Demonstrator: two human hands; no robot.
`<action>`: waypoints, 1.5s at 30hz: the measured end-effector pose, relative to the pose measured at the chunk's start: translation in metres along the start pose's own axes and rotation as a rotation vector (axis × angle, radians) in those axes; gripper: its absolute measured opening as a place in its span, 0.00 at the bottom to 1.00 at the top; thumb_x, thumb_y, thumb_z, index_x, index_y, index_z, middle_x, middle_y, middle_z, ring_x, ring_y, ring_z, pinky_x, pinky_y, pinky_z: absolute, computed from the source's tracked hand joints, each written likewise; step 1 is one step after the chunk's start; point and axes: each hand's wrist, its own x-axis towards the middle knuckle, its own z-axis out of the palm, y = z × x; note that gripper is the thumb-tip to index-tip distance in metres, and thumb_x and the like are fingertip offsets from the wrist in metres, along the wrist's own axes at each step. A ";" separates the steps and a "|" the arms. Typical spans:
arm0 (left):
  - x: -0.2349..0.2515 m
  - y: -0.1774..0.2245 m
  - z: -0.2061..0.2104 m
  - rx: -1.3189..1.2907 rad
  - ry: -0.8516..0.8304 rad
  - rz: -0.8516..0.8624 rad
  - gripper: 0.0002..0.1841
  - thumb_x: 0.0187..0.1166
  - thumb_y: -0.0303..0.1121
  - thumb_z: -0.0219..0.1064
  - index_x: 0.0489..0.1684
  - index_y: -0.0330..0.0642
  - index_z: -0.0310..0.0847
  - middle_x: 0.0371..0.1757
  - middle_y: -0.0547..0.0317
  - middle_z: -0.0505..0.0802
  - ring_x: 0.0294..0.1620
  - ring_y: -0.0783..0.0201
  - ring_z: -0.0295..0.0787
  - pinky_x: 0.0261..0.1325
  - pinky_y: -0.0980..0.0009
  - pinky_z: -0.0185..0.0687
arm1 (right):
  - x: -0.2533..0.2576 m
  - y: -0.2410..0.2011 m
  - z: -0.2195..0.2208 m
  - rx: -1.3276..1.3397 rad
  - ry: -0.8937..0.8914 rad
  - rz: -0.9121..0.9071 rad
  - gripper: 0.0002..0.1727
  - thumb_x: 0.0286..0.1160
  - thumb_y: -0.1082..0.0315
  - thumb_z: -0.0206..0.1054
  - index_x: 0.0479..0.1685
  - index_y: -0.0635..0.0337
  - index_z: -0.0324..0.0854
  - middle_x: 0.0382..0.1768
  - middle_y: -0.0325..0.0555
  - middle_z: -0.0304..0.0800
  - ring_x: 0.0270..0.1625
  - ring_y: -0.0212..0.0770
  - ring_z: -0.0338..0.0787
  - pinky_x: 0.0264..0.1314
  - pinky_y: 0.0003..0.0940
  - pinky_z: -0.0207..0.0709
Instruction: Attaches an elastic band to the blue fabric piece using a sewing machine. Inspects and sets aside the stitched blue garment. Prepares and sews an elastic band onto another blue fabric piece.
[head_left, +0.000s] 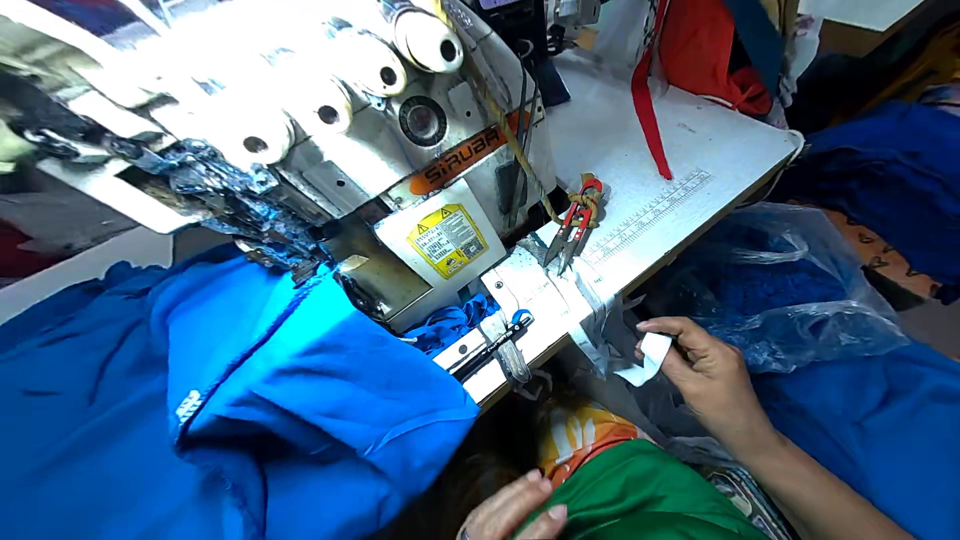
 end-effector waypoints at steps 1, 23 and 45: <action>0.007 0.002 -0.001 0.002 0.020 -0.006 0.14 0.90 0.36 0.59 0.59 0.38 0.86 0.66 0.53 0.90 0.77 0.70 0.79 0.82 0.70 0.70 | 0.005 -0.012 -0.001 0.042 -0.048 -0.028 0.12 0.71 0.73 0.65 0.49 0.56 0.91 0.41 0.32 0.94 0.40 0.17 0.89 0.45 0.14 0.83; 0.034 0.029 0.009 -0.278 0.001 -0.190 0.42 0.73 0.17 0.63 0.81 0.04 0.37 0.54 0.35 0.93 0.54 0.74 0.91 0.64 0.74 0.83 | -0.004 -0.088 0.033 0.172 -0.331 -0.282 0.17 0.77 0.71 0.62 0.56 0.53 0.94 0.34 0.41 0.87 0.39 0.23 0.84 0.46 0.11 0.75; -0.038 -0.021 -0.050 -0.986 0.087 -0.369 0.23 0.87 0.42 0.61 0.81 0.60 0.78 0.53 0.69 0.97 0.49 0.76 0.93 0.53 0.76 0.89 | 0.027 -0.069 -0.011 0.701 -1.157 -0.006 0.31 0.80 0.71 0.68 0.84 0.58 0.70 0.60 0.40 0.90 0.54 0.23 0.90 0.57 0.19 0.85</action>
